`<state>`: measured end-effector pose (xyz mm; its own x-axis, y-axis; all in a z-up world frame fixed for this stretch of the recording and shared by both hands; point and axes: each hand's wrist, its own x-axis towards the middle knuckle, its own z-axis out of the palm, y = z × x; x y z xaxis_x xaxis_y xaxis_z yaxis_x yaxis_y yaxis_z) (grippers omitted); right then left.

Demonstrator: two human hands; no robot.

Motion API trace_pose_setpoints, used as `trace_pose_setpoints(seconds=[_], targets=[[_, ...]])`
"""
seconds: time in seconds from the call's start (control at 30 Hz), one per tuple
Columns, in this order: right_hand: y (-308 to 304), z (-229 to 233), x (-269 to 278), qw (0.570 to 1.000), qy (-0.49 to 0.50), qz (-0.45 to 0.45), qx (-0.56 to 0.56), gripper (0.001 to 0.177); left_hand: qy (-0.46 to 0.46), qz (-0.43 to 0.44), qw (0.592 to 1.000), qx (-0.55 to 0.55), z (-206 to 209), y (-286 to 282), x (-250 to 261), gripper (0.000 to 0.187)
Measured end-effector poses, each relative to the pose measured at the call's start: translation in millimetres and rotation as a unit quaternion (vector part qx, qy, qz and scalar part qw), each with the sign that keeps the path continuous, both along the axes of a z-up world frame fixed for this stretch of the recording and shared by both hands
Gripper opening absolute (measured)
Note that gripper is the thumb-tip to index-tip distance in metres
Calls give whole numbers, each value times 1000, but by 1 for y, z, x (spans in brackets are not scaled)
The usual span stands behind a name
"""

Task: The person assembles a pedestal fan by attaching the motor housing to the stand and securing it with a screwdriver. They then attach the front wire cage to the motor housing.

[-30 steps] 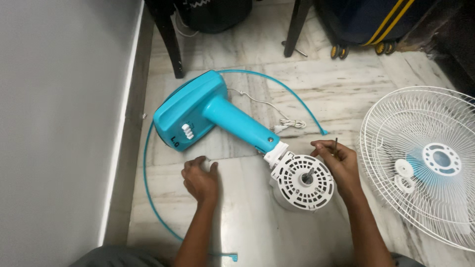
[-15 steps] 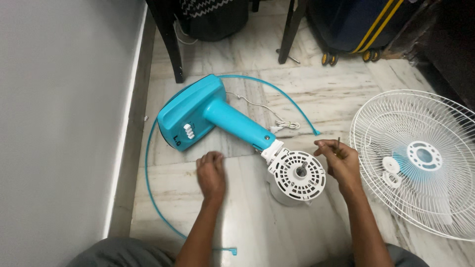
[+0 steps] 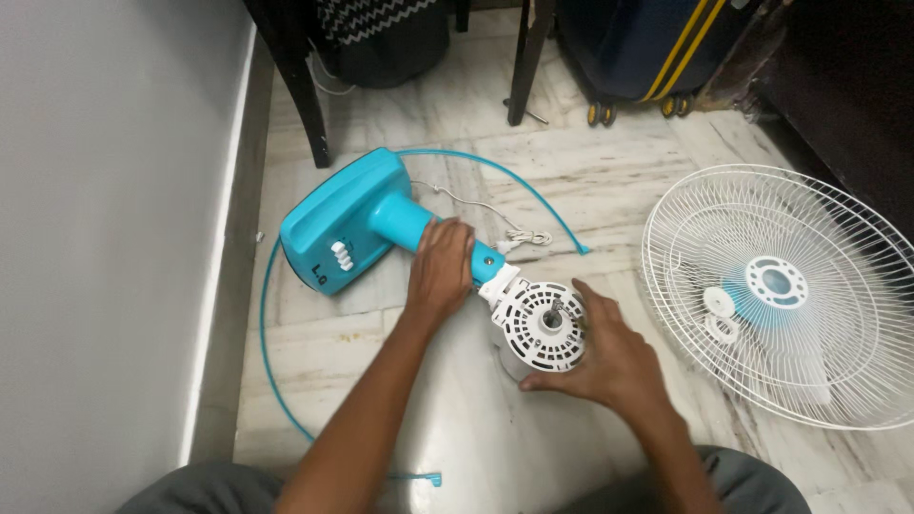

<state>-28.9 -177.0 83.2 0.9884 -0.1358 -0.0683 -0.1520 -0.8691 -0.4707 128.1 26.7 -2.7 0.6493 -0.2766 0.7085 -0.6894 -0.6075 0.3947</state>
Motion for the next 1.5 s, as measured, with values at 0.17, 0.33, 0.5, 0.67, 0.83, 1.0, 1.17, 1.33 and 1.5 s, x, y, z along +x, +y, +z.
trace_pose_setpoints(seconds=[0.17, 0.33, 0.5, 0.67, 0.83, 1.0, 1.17, 1.33, 1.5], targets=[[23, 7, 4, 993, 60, -60, -82, 144, 107, -93, 980, 140, -4, 0, 44, 11], [20, 9, 7, 993, 54, -71, -71, 130, 115, -120, 970, 176, 1, -4, 50, 17], [8, 5, 7, 996, 25, -70, -43, 128, 246, -124, 899, 339, 10, -16, 60, 26], [-5, -3, 9, 999, 9, -29, -32, 126, 343, -102, 834, 420, 7, -11, 55, 41], [-27, -4, 10, 999, 0, 37, -31, 128, 422, -93, 798, 420, -2, -4, 32, 45], [-38, 0, 8, 997, 40, 65, -7, 128, 469, -86, 775, 416, -11, 2, 9, 47], [-43, 2, 8, 993, 19, 110, 39, 139, 472, -64, 780, 405, -11, 7, 4, 46], [-61, 10, 4, 990, -38, 107, 88, 140, 408, -32, 835, 367, 8, 4, -3, 38], [-66, 19, -3, 992, -102, -4, 74, 80, 230, -39, 971, 56, 33, 3, -33, 19]])
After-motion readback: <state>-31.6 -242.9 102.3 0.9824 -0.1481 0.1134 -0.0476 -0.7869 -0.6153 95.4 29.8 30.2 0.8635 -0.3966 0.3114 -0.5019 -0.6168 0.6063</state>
